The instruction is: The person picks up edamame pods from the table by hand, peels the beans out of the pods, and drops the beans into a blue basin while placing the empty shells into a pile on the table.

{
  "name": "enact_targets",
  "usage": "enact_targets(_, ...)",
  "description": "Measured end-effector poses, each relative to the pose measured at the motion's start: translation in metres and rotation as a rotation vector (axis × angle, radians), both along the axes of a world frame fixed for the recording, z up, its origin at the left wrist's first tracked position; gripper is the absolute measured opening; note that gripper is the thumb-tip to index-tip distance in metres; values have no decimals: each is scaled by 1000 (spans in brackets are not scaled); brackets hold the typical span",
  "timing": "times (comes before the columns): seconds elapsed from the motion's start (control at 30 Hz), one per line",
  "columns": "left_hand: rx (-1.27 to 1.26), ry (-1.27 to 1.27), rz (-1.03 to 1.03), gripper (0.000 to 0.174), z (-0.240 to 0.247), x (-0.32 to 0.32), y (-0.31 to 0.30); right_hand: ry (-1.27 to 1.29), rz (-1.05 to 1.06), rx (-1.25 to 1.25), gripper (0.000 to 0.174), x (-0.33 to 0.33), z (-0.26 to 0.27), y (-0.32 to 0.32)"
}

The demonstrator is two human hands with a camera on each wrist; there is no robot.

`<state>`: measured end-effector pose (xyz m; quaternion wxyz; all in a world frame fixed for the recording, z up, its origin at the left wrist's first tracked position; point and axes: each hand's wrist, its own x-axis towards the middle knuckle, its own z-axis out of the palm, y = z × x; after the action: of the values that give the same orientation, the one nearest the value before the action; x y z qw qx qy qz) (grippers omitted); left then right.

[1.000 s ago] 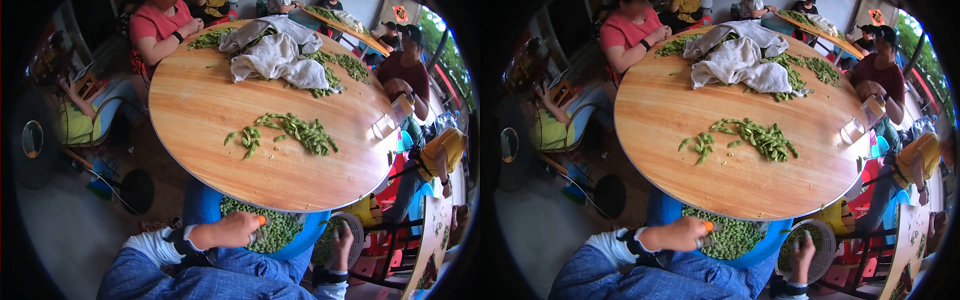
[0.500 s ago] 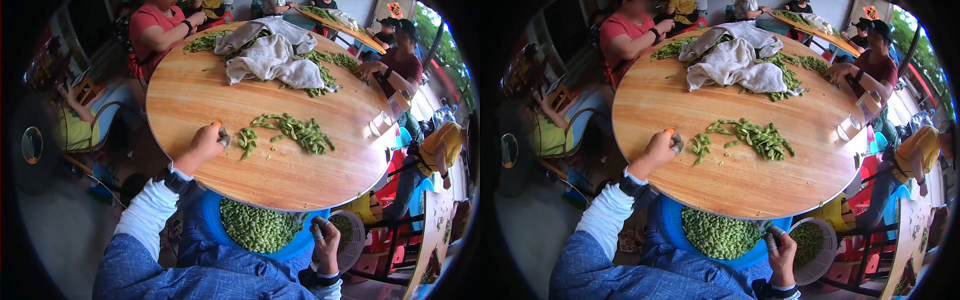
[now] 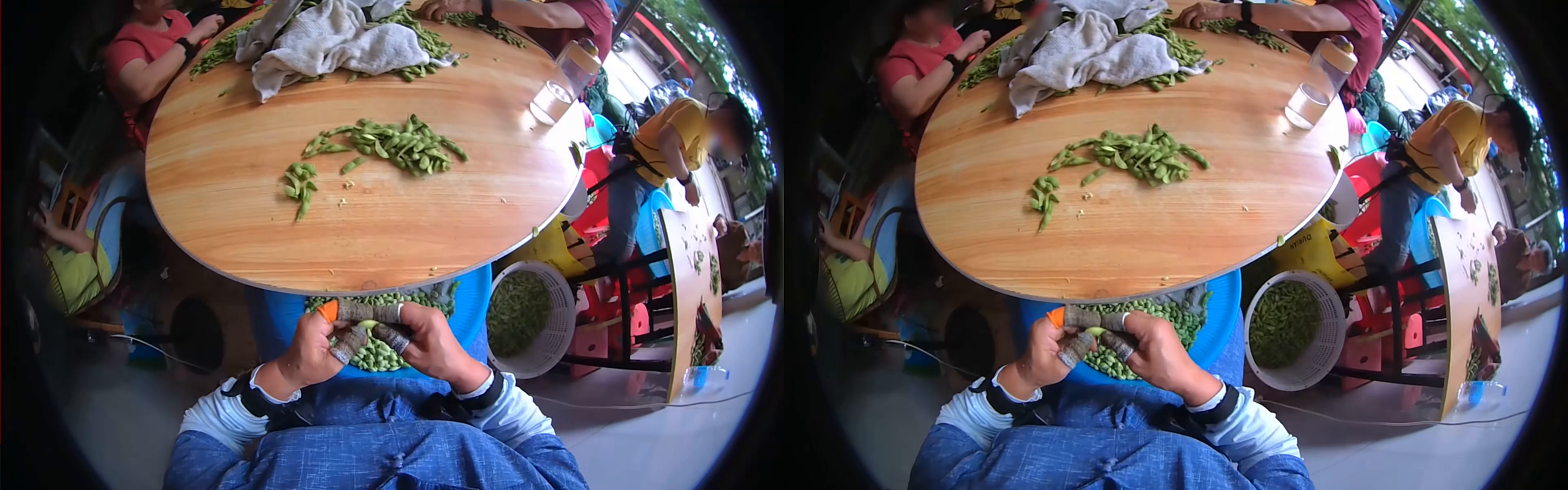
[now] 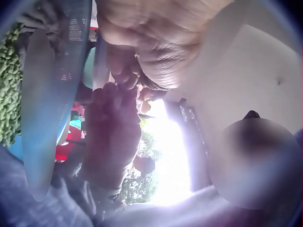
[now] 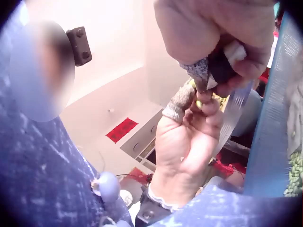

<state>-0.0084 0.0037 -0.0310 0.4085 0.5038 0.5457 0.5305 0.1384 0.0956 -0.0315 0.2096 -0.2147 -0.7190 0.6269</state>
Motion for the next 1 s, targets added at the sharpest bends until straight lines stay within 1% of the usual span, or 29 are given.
enact_targets(0.1, -266, -129, -172, 21, 11, -11, 3, -157, 81, 342, 12, 11, -4, 6)
enact_targets(0.13, -289, -4, -223, 22, 1, -15, 6, -172, 92, 401, 15, 11, -7, 7)
enact_targets(0.23, -517, 206, -328, 23, 6, -12, 18, -171, 154, 505, 17, 10, 0, 13)
enact_targets(0.27, -591, 9, -369, 16, -5, -14, 16, -179, 171, 471, 19, 9, 3, 14)
enact_targets(0.33, -578, -156, -411, 16, -14, -13, 12, -194, 200, 403, 22, 10, 7, 19)
enact_targets(0.37, -570, -239, -433, 15, -17, -13, 10, -141, 199, 378, 23, 14, 0, 24)
enact_targets(0.4, -525, -294, -379, 14, -14, -12, 7, -197, 205, 387, 23, 20, -2, 33)
enact_targets(0.43, -409, -300, -291, 13, -5, -12, 7, -254, 212, 396, 22, 27, -4, 44)
enact_targets(0.5, -175, -309, -108, 11, 15, -19, 14, -501, 266, 549, 26, 40, -19, 73)
enact_targets(0.57, -40, -254, 20, 9, 19, -35, 24, -767, 238, 741, 28, 43, -34, 92)
enact_targets(0.6, 36, -222, 107, 8, 16, -39, 32, -668, 123, 793, 34, 46, -61, 103)
enact_targets(0.63, 112, -189, 195, 9, 8, -43, 41, -623, 98, 937, 35, 46, -77, 108)
enact_targets(0.67, 155, -134, 243, 10, -1, -48, 49, -573, 73, 1080, 37, 46, -89, 112)
enact_targets(0.7, 153, -126, 228, 11, -3, -48, 50, -520, 49, 1223, 38, 45, -103, 118)
enact_targets(0.73, 150, -117, 213, 13, -5, -49, 51, -613, 85, 1164, 41, 48, -124, 121)
enact_targets(0.77, 144, -109, 198, 14, -6, -49, 52, -590, 71, 1148, 41, 49, -142, 122)
enact_targets(0.8, 108, -43, 193, 14, -7, -49, 48, -567, 57, 1131, 41, 45, -148, 120)
enact_targets(0.83, 115, -48, 184, 15, -6, -50, 48, -544, 42, 1115, 41, 43, -154, 118)
enact_targets(0.9, 126, -61, 168, 15, -5, -52, 47, -578, -6, 1108, 41, 35, -161, 112)
enact_targets(1.0, 121, -89, 175, 15, -6, -54, 47, -563, -37, 1149, 40, 26, -168, 111)
